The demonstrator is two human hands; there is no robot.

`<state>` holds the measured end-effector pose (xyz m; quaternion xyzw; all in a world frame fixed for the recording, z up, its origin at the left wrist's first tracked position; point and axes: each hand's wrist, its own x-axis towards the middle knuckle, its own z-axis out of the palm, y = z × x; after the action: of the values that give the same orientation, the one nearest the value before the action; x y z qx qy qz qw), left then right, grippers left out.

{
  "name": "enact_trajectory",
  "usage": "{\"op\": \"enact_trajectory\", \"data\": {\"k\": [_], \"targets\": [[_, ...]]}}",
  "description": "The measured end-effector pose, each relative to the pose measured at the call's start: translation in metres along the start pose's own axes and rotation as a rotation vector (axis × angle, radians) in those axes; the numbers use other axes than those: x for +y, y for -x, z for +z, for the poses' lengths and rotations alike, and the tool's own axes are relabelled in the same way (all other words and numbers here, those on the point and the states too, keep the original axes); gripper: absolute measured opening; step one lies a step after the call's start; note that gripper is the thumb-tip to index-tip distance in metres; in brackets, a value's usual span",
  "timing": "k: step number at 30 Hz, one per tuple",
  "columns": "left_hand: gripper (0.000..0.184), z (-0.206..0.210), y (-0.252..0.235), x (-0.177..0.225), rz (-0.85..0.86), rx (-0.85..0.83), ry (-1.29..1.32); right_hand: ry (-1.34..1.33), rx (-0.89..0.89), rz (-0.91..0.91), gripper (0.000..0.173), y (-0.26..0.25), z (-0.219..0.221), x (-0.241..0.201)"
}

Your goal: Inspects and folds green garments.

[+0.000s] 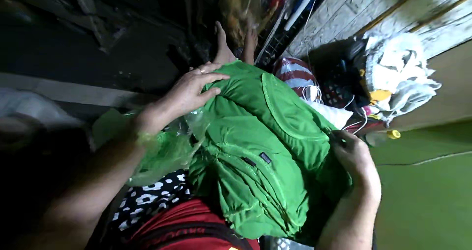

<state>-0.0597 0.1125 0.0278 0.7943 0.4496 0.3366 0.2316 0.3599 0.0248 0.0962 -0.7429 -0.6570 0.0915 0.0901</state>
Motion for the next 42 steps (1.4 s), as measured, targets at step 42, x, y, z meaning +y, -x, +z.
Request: {"op": "enact_trajectory", "data": {"k": [42], "targets": [[0.046,0.076,0.079,0.018,0.015,-0.045,0.115,-0.435,0.066,-0.685,0.014,0.023,0.094,-0.073]]}}
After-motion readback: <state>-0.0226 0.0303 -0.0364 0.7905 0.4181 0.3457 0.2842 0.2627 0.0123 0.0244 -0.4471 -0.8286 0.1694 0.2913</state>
